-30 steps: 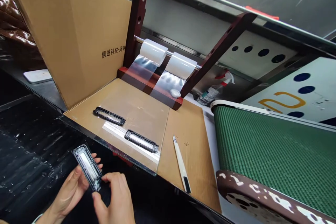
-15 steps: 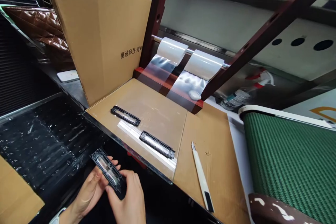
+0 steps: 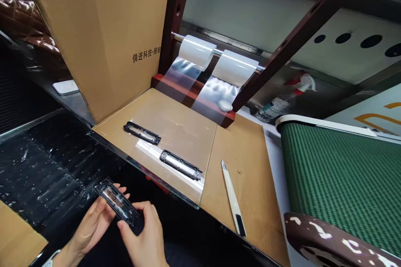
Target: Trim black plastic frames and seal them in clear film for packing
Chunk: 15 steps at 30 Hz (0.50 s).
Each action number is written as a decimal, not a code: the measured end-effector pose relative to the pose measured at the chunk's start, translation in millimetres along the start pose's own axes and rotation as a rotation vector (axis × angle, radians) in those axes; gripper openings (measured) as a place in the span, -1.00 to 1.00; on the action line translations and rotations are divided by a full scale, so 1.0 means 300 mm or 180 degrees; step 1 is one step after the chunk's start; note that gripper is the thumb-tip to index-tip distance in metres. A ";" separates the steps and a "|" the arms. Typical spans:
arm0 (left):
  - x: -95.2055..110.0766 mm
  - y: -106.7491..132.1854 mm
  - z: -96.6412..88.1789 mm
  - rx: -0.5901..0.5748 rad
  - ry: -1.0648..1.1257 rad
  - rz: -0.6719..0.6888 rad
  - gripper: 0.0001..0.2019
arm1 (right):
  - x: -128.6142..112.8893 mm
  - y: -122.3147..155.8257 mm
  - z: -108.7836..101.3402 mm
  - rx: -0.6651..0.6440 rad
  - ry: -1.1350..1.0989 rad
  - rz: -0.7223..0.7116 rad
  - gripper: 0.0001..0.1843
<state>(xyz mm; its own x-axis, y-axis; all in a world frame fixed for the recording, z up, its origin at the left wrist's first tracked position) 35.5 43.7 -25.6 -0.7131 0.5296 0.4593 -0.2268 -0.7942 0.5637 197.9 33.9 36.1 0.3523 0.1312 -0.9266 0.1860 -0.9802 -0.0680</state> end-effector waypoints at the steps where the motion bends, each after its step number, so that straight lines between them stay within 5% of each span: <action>1: 0.003 0.002 0.001 -0.0010 0.0011 -0.0024 -0.62 | 0.004 0.003 0.002 -0.0042 -0.0080 0.0042 -0.69; 8: -0.006 0.033 0.029 -0.0515 -0.0073 -0.0520 -0.61 | 0.031 -0.024 -0.019 -0.0264 -0.1476 0.0173 -0.42; 15: -0.174 0.124 0.029 -0.0925 -0.0407 -0.1402 -0.44 | 0.047 -0.049 0.084 -0.1300 -0.3447 0.0574 -0.28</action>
<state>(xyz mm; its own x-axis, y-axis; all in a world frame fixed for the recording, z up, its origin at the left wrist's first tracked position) 69.9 -10.9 -22.7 -0.4268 0.8486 0.3126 -0.6731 -0.5290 0.5169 177.0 46.4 14.6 -0.5249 -0.3929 -0.7550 0.5634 -0.8253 0.0378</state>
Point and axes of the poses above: each hand's wrist, its own y-axis away from the middle knuckle, its own z-axis out of the palm, x = y × z, the point moved 4 cm from there along -y, towards the middle knuckle, and after that the axes turned 14 degrees about -z, right-handed, at the moved point
